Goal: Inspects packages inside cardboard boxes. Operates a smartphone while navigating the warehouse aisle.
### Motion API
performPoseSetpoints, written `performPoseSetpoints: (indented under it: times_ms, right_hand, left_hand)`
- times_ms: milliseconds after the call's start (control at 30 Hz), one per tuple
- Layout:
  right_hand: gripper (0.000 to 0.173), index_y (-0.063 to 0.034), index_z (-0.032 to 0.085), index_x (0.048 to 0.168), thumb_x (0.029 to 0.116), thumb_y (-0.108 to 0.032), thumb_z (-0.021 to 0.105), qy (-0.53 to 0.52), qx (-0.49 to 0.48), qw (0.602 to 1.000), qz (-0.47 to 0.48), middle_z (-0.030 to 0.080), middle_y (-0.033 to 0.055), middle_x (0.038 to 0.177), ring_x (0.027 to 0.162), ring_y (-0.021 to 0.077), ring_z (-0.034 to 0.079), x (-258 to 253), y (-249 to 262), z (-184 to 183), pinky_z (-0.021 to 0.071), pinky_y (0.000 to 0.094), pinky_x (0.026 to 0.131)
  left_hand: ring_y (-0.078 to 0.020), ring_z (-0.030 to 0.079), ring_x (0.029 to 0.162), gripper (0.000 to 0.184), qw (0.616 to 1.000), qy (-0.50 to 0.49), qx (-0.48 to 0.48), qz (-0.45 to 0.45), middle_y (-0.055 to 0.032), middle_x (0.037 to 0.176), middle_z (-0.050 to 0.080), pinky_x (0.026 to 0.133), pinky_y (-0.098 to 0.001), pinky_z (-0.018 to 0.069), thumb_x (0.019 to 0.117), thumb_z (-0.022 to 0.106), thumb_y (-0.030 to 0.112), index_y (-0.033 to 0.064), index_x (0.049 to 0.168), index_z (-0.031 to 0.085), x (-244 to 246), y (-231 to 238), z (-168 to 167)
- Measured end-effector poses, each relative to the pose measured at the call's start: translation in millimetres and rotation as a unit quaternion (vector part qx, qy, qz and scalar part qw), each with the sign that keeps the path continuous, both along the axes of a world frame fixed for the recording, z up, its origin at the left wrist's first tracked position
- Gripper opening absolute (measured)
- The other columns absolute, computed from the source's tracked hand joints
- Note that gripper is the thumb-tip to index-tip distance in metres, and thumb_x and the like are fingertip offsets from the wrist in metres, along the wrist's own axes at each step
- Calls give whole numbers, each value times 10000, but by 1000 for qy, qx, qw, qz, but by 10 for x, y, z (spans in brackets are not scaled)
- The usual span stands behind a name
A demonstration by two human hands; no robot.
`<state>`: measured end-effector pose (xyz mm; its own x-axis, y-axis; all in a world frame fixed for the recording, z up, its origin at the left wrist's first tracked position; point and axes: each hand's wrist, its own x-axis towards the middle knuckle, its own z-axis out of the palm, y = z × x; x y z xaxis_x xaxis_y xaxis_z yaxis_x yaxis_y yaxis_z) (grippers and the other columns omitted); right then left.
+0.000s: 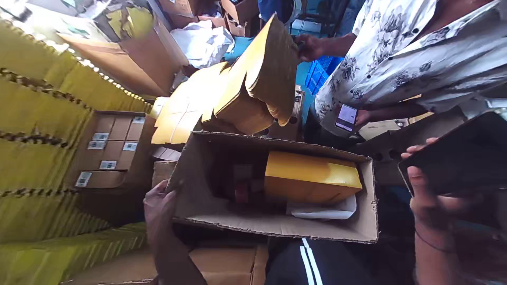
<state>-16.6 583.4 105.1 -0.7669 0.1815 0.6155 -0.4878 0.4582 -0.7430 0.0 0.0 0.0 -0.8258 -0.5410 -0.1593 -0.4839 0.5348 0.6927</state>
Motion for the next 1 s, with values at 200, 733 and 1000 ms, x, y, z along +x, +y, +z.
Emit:
performPoseSetpoints:
  times_ms: [200,733,1000]
  right_hand:
    - [682,16,399,1432,895,-201,759,-41,-52,998,8,641,172,1294,1088,349,686,99,-48,-213,587,529,953]
    - [669,17,424,1422,906,-255,750,-128,-136,982,-17,612,197,1330,1081,363,683,482,133,-512,590,513,945]
    - [645,-29,440,1425,909,-265,749,-158,-186,970,-12,604,198,1343,1085,367,674,466,-245,-458,588,511,935]
  left_hand:
    - [-273,650,855,293,999,-17,-42,-25,-191,960,686,816,-571,506,957,674,251,-19,1071,683,14,7,10]
    - [-277,661,824,219,993,-47,-99,-51,-199,941,696,789,-569,519,881,711,133,-21,1037,698,-211,17,227]
    - [-484,650,924,202,978,-97,-171,-77,-276,957,686,811,-741,438,905,705,152,-3,1035,697,-205,130,283]
